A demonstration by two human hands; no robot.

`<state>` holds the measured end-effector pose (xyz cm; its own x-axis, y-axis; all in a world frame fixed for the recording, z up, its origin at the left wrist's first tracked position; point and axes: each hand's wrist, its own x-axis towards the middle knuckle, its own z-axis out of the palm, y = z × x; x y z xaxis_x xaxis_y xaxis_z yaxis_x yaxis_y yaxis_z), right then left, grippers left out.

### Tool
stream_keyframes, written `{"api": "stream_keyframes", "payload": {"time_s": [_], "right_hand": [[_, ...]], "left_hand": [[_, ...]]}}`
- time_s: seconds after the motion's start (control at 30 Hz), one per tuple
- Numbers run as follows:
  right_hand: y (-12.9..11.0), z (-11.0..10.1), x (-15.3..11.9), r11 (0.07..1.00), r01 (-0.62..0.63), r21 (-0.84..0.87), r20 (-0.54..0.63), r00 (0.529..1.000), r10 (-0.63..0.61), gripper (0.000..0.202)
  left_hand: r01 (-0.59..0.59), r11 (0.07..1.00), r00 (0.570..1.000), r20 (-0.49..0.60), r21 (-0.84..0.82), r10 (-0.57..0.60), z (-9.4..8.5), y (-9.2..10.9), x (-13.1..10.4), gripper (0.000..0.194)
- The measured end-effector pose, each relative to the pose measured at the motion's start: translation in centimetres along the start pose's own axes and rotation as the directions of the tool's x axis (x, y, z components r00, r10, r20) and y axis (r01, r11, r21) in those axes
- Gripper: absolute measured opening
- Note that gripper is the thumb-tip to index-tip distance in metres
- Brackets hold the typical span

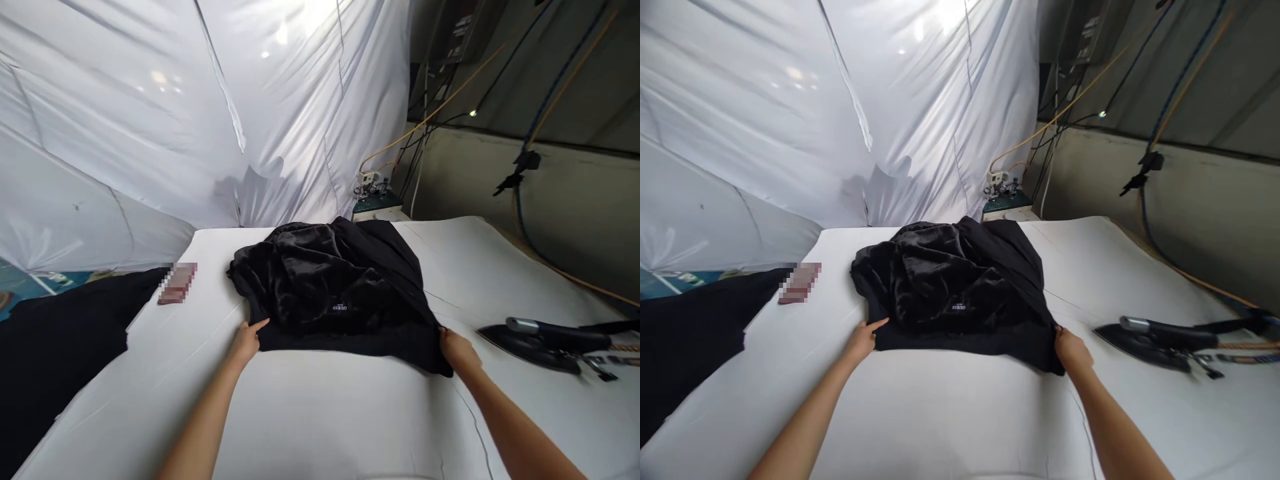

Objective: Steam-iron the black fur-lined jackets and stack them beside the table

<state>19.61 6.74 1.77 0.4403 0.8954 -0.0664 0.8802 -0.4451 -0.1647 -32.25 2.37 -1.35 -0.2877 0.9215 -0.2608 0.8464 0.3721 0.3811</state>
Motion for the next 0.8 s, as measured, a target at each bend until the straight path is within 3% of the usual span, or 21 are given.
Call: {"api": "stream_keyframes", "payload": {"time_s": [0.07,0.1,0.17,0.23,0.27,0.33,0.37,0.43,0.53,0.63,0.7,0.8], "right_hand": [[0.0,0.8,-1.5,0.995,-0.091,-0.034,0.04,0.995,0.093,0.041],[-0.3,0.8,-2.0,0.992,-0.115,-0.059,0.02,0.993,0.116,0.037],[-1.6,0.2,-2.3,0.993,-0.037,-0.109,-0.111,0.994,0.025,0.033],[-3.3,-0.6,-1.9,0.975,0.15,-0.166,-0.239,0.953,-0.187,0.033],[-4.2,-0.9,-1.6,0.954,0.241,-0.18,-0.257,0.924,-0.282,0.033],[-5.7,-1.3,-0.8,0.928,0.345,-0.141,-0.171,0.915,-0.366,0.032],[-6.0,-1.4,-0.2,0.927,0.361,-0.1,-0.095,0.924,-0.37,0.032],[-5.8,-1.6,0.9,0.945,0.327,-0.011,0.012,0.945,-0.327,0.035],[-3.3,-1.7,2.5,0.987,0.134,0.091,-0.003,0.991,-0.134,0.042],[-0.2,-1.4,3.1,0.996,-0.011,0.094,0.076,0.997,0.003,0.045],[1.0,-1.1,2.6,0.999,0.02,0.035,0.121,0.992,-0.024,0.046],[1.4,-1.2,0.6,0.985,0.162,-0.055,-0.081,0.983,-0.166,0.047]], "left_hand": [[0.112,0.983,0.982,-0.165,0.145,-0.088,0.6,1.2,-1.5,0.051],[0.129,0.973,0.959,-0.272,0.189,-0.074,0.8,2.4,-2.3,0.048],[-0.003,0.977,0.923,-0.376,0.215,0.086,1.7,5.3,-3.8,0.035],[-0.311,0.938,0.898,-0.276,0.151,0.342,3.1,8.6,-5.1,0.024],[-0.463,0.882,0.861,-0.193,0.087,0.471,4.1,10.3,-5.7,0.026],[-0.647,0.762,0.761,-0.082,-0.023,0.643,6.2,13.4,-6.6,0.028],[-0.674,0.738,0.739,-0.038,-0.036,0.673,7.2,14.8,-7.0,0.03],[-0.651,0.759,0.759,0.033,0.011,0.651,8.6,17.2,-7.4,0.037],[-0.574,0.808,0.819,0.122,0.136,0.561,9.5,19.7,-8.1,0.048],[-0.566,0.796,0.824,0.127,0.214,0.552,10.0,21.9,-9.1,0.046],[-0.607,0.762,0.792,0.095,0.227,0.603,10.7,23.5,-10.0,0.038],[-0.655,0.72,0.749,0.065,0.23,0.66,12.3,26.1,-10.7,0.037]]}}
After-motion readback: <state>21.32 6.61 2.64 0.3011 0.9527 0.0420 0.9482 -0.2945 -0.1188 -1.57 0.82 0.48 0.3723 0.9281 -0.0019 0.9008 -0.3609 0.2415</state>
